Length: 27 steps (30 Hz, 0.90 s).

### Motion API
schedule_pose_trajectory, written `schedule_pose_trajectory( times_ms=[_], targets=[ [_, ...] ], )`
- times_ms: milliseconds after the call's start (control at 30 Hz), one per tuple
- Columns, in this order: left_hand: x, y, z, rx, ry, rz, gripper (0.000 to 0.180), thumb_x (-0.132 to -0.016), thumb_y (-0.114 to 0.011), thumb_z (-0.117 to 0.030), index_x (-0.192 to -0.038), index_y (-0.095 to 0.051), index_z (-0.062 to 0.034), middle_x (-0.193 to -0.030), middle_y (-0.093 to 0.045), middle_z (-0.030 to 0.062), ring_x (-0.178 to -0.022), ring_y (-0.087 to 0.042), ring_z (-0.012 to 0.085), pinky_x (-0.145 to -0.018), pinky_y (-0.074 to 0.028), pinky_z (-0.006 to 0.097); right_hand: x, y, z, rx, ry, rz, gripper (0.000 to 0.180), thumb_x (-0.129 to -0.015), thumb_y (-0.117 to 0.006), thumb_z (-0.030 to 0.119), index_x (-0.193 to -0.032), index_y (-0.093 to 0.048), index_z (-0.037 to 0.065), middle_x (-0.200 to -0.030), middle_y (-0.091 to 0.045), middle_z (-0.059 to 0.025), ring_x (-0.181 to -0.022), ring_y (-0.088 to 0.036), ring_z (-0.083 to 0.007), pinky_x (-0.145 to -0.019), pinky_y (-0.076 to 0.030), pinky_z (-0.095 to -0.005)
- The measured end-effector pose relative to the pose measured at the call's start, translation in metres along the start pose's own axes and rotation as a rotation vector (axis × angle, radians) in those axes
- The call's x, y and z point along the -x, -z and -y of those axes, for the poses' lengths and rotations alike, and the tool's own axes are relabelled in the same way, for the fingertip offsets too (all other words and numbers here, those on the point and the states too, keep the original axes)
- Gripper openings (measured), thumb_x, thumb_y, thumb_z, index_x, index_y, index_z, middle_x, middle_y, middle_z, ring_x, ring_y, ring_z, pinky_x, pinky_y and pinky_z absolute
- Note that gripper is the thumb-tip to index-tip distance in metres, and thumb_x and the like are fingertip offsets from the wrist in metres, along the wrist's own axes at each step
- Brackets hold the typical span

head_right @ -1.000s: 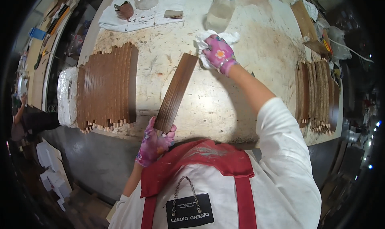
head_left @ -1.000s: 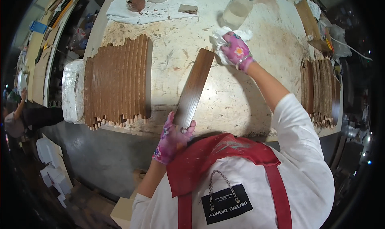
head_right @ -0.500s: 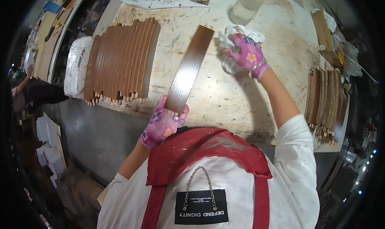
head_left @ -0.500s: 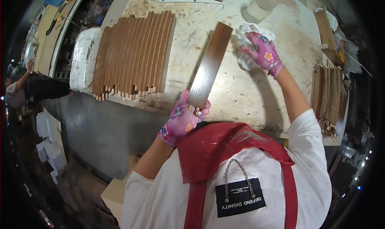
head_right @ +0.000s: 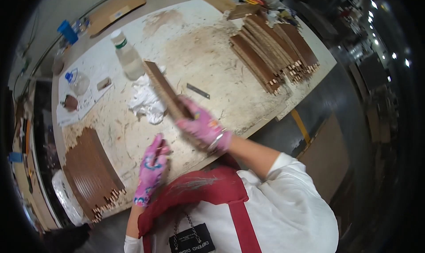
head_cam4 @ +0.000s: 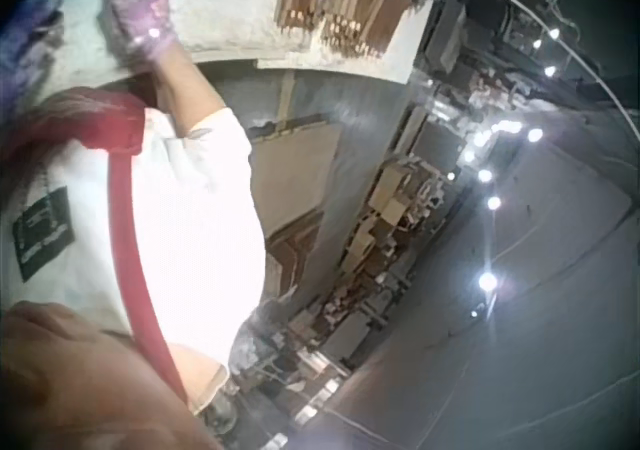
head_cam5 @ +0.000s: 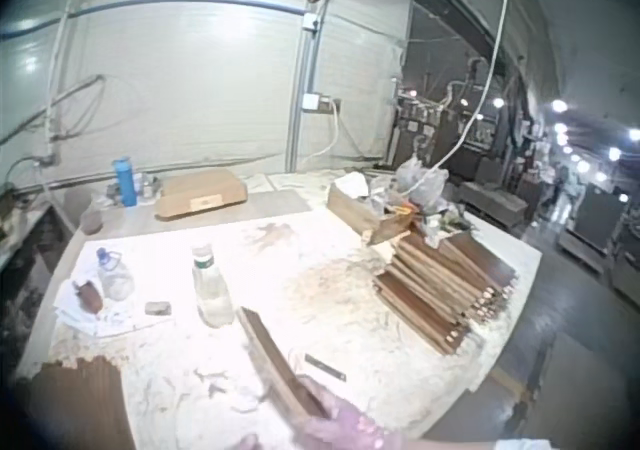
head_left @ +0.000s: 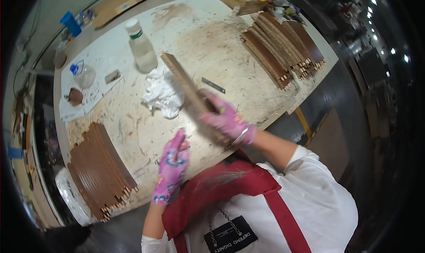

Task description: The person wipes individual wooden slats with a cloth dampened from a plastic bottle and handles them one at a time from a stack.

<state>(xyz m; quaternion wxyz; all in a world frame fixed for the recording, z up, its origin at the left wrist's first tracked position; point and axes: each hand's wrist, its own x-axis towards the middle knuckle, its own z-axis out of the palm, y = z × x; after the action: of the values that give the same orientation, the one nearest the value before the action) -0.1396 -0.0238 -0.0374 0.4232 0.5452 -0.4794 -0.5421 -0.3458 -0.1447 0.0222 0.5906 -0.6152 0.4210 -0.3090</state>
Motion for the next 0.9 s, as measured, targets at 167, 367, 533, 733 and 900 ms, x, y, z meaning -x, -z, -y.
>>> schedule_pose_trajectory(
  times_ms=[167, 367, 533, 733, 900],
  targets=[
    [0.017, 0.094, -0.029, -0.83, -0.127, -0.517, 0.056, -0.086, -0.061, -0.013, -0.139, -0.044, -0.0071, -0.129, -0.052, 0.0165, -0.121, -0.049, 0.0296, -0.101, -0.039, 0.038, -0.001, 0.16, -0.011, 0.85, 0.129, -0.379, 0.072, -0.079, -0.064, 0.035, -0.137, -0.041, -0.002, -0.139, -0.045, -0.0226, -0.13, -0.042, -0.0342, -0.11, -0.032, -0.0361],
    [0.058, 0.145, -0.006, -1.442, 0.146, -0.6, 0.079, -0.077, -0.072, -0.026, -0.144, -0.035, -0.0057, -0.144, -0.04, 0.0171, -0.132, -0.037, 0.0351, -0.109, -0.03, 0.042, -0.034, 0.257, -0.048, 1.199, -0.019, -0.433, 0.061, -0.08, -0.063, 0.025, -0.132, -0.045, 0.001, -0.132, -0.048, -0.0238, -0.121, -0.047, -0.0386, -0.102, -0.04, -0.0394],
    [0.056, 0.143, 0.001, -1.492, 0.214, -0.603, 0.084, -0.075, -0.071, -0.025, -0.145, -0.031, -0.0033, -0.146, -0.037, 0.0172, -0.135, -0.034, 0.0345, -0.11, -0.029, 0.041, -0.056, 0.241, -0.049, 1.623, -0.178, -0.419, 0.048, -0.084, -0.057, 0.02, -0.128, -0.049, 0.003, -0.134, -0.047, -0.0206, -0.123, -0.048, -0.0353, -0.096, -0.043, -0.0434],
    [0.045, 0.133, -0.008, -1.589, 0.18, -0.584, 0.078, -0.074, -0.07, -0.023, -0.142, -0.037, -0.0028, -0.143, -0.04, 0.0182, -0.133, -0.036, 0.0341, -0.108, -0.032, 0.042, -0.081, 0.15, -0.015, 1.419, -0.043, -0.353, 0.043, -0.082, -0.054, 0.02, -0.123, -0.056, 0.008, -0.136, -0.049, -0.0166, -0.127, -0.045, -0.032, -0.103, -0.038, -0.0459],
    [0.034, 0.124, -0.018, -1.559, 0.221, -0.599, 0.066, -0.071, -0.072, -0.021, -0.131, -0.051, -0.0028, -0.112, -0.055, 0.0182, -0.105, -0.053, 0.0347, -0.09, -0.043, 0.043, -0.089, 0.014, -0.006, 0.971, 0.392, 0.046, 0.066, -0.086, -0.057, 0.045, -0.14, -0.041, 0.01, -0.145, -0.038, -0.017, -0.135, -0.034, -0.0301, -0.11, -0.027, -0.0457]
  ],
)
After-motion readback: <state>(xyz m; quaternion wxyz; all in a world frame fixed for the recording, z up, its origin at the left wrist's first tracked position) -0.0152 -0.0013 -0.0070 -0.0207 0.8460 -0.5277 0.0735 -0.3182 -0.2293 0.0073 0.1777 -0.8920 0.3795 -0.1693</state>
